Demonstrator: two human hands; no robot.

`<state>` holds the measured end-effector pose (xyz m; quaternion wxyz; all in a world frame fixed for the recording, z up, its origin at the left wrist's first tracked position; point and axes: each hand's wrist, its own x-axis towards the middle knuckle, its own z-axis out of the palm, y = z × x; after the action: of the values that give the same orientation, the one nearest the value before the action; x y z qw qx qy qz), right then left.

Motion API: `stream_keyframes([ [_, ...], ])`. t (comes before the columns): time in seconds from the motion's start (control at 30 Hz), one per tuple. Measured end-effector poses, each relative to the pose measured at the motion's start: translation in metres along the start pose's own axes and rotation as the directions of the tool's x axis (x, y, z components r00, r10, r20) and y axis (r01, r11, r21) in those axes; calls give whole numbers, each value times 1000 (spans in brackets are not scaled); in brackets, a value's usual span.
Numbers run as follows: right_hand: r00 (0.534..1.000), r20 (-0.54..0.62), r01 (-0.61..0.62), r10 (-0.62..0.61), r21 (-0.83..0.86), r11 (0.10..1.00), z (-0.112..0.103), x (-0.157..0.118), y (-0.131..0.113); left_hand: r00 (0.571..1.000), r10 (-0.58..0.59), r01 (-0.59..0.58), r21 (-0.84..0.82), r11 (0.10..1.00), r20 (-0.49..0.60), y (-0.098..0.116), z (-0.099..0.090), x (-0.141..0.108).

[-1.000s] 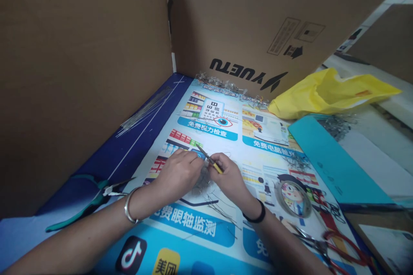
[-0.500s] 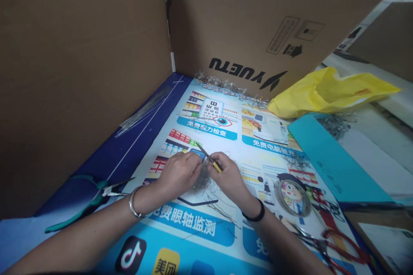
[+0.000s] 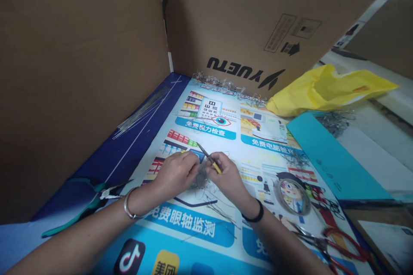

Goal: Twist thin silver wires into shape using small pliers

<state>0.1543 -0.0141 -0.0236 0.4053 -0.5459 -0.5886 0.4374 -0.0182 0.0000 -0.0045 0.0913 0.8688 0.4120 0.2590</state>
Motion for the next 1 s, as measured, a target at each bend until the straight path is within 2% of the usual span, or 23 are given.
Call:
stream_keyframes([
  [0.13,1000,17,-8,8,25,1000,1,-1,-1,999,17,-17,-7,1000,-29,0,1,0],
  [0.4,999,-45,8,-2,117,993,3,-5,2,1000,9,-9,-17,1000,-20,2,0,-2],
  [0.5,997,-69,26,-20,91,995,3,-6,1,1000,10,-10,-4,1000,-10,3,-2,-2],
  [1.0,1000,6,-15,14,192,981,2,-6,-6,999,46,-46,-10,999,14,0,2,-1],
])
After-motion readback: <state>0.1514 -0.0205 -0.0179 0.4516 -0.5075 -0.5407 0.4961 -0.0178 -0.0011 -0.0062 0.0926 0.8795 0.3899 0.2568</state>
